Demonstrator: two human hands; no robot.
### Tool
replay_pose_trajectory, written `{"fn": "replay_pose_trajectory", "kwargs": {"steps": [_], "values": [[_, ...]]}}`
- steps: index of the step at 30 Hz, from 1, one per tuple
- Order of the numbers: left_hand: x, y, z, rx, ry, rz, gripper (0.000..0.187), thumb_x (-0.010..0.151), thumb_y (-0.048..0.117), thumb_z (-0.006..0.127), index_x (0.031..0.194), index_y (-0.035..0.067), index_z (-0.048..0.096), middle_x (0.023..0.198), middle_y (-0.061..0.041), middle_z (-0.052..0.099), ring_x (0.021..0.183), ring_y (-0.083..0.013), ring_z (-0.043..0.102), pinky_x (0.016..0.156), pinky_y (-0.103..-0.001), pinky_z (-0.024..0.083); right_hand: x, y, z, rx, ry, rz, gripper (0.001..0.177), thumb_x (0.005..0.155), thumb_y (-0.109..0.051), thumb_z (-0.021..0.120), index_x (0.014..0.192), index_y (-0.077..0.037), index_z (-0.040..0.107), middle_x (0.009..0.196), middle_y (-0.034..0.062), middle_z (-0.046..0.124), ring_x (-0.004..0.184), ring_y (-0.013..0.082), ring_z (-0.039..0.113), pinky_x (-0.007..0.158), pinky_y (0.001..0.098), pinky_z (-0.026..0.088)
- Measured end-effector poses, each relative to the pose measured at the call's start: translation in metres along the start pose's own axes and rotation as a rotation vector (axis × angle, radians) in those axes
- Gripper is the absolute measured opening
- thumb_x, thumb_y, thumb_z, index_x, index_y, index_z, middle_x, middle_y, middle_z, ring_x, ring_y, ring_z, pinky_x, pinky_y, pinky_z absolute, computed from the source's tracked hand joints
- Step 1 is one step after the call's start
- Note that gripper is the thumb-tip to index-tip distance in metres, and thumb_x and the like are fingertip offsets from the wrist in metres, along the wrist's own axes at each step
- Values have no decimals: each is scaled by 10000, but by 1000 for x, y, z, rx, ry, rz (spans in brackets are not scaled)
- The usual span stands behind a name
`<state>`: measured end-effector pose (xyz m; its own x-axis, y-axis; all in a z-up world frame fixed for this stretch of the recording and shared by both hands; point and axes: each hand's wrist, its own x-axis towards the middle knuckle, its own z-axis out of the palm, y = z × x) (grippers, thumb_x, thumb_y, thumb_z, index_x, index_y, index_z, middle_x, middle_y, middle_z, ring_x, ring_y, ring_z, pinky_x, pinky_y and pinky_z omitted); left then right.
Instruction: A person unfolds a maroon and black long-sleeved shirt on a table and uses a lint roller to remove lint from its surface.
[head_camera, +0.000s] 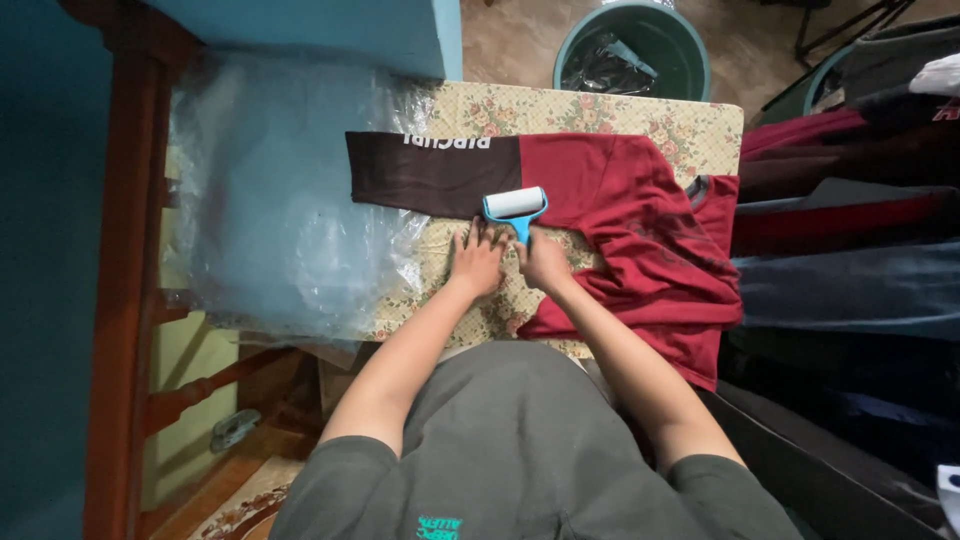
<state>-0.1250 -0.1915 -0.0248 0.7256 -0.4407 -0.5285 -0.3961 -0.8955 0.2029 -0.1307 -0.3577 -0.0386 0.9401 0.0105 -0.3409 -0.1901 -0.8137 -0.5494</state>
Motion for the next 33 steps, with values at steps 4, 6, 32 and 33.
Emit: {"fn": "replay_pose_trajectory", "kwargs": {"steps": [4,6,32,33], "values": [[4,-3,11,21,24,-9,738,929,385,676,1579,170,400,1734,-146,34,1570,-459,52,1164,-743,204,41,13,20,12,106,-116,311,978,-312,631,1038,-8,653,845,277,700,876,515,709,753,609,561],[1,-3,1,44,-19,-22,700,941,336,664,1573,162,418,1741,-129,-2,1586,-426,20,1149,-754,222,78,16,25,-50,103,-21,370,983,-369,634,1105,-22,669,925,267,716,953,489,719,821,582,583],[-11,-7,-15,2,-25,20,752,947,449,624,1597,171,368,1720,-170,100,1583,-415,83,1167,-756,174,125,-20,30,49,29,-103,353,980,-332,629,1196,-52,645,1000,234,711,1007,469,705,869,585,567],[-8,-9,-13,-35,-20,25,765,951,431,640,1602,155,348,1733,-166,14,1581,-421,84,1167,-765,178,130,-19,24,67,36,-118,348,996,-326,612,1188,-37,632,1006,256,703,1013,493,691,865,606,556]]}}
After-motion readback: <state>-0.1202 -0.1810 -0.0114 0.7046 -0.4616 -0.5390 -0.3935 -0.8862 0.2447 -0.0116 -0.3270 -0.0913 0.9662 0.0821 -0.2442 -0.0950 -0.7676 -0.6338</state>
